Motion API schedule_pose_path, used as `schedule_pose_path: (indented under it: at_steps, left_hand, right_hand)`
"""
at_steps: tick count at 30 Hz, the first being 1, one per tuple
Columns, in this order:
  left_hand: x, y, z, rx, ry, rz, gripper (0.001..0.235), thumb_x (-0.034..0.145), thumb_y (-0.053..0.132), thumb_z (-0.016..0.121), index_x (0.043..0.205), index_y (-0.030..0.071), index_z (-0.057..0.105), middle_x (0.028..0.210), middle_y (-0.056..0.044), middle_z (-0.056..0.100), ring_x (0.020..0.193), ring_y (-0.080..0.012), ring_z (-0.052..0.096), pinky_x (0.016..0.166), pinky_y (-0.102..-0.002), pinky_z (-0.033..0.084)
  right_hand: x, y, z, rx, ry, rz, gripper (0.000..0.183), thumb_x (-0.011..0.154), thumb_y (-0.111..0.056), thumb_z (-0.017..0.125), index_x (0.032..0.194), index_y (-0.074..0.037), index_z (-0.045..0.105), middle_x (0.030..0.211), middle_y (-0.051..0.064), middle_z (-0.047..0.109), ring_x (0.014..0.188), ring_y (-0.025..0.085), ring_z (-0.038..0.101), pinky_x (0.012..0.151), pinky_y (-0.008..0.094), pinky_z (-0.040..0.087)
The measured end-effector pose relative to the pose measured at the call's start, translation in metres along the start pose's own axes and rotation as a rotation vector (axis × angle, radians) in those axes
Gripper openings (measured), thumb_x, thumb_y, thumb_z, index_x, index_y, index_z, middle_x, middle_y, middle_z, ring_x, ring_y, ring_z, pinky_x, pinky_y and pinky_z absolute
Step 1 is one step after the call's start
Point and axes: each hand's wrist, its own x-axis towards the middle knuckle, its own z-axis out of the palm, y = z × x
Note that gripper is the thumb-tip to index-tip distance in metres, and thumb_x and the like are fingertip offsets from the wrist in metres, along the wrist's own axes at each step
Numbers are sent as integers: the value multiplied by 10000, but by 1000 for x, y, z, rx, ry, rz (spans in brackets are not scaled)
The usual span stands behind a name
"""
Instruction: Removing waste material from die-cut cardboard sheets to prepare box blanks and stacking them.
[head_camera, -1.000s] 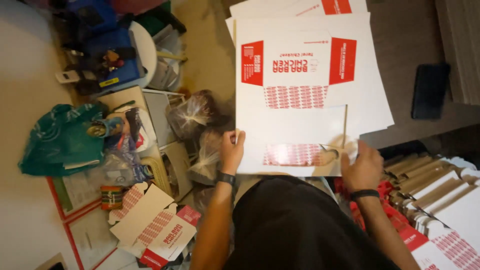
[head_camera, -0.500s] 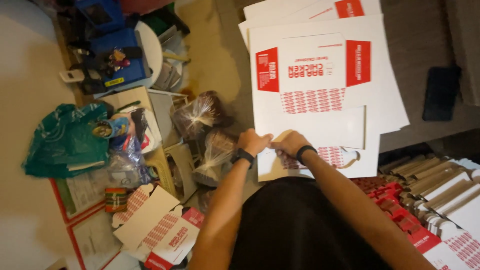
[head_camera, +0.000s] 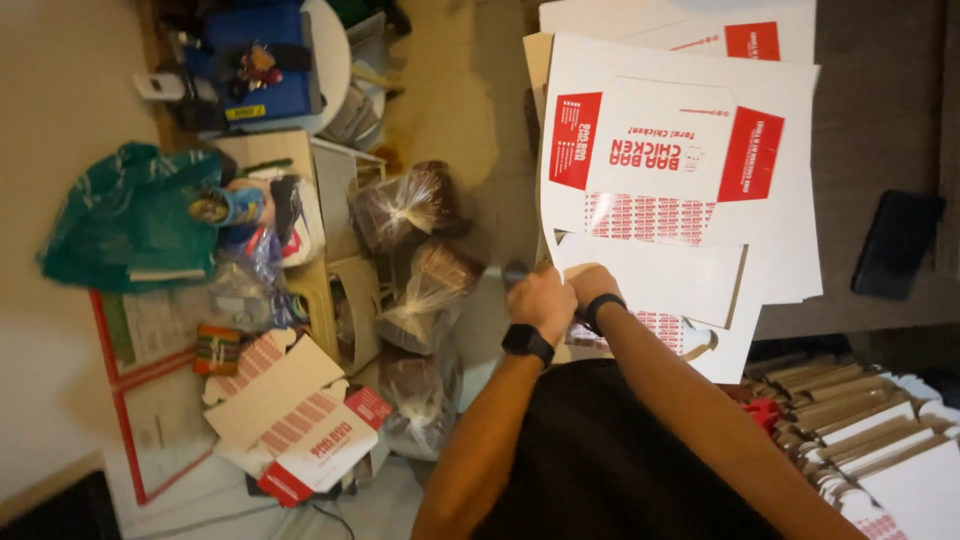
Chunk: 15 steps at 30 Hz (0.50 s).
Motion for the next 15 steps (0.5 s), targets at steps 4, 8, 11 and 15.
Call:
schedule_pose_path:
  at_steps: [4, 8, 11, 15]
  left_hand:
    - [-16, -22, -14, -117, 64, -142, 388, 870, 343, 665, 1148, 73, 674, 1073, -208, 747, 1079, -432, 716, 865, -549, 600]
    - [2, -97, 58, -805, 271, -142, 548, 828, 485, 777, 1161, 62, 672, 1122, -201, 714, 1147, -382, 668, 991, -492, 527]
    - [-51, -65, 76, -1262, 363, -409, 715, 805, 426, 847, 1327, 34, 557, 1266, -215, 626, 1244, -373, 595, 1043, -497, 489]
    - [-94, 0, 39, -1420, 374, -645, 1170, 664, 417, 941, 1537, 24, 268, 1476, -303, 440, 1424, -431, 441, 1189, -546, 373]
  right_hand:
    - [-1, 14, 2, -125, 9, -72, 516, 857, -476, 657, 1087, -34, 786, 1006, 118, 790, 1078, 312, 727, 947, 431, 584]
    - [-43, 0, -23, 57, -45, -185, 407, 754, -503, 727, 807, -103, 777, 665, 69, 748, 748, 233, 757, 782, 388, 601]
    - [3, 33, 4, 342, -75, -143, 350, 811, -408, 725, 813, -58, 725, 600, 94, 703, 525, 209, 676, 542, 357, 578]
    - [-81, 24, -50, -138, -315, -338, 518, 876, -445, 628, 900, 48, 789, 891, 250, 778, 900, 385, 755, 842, 469, 563]
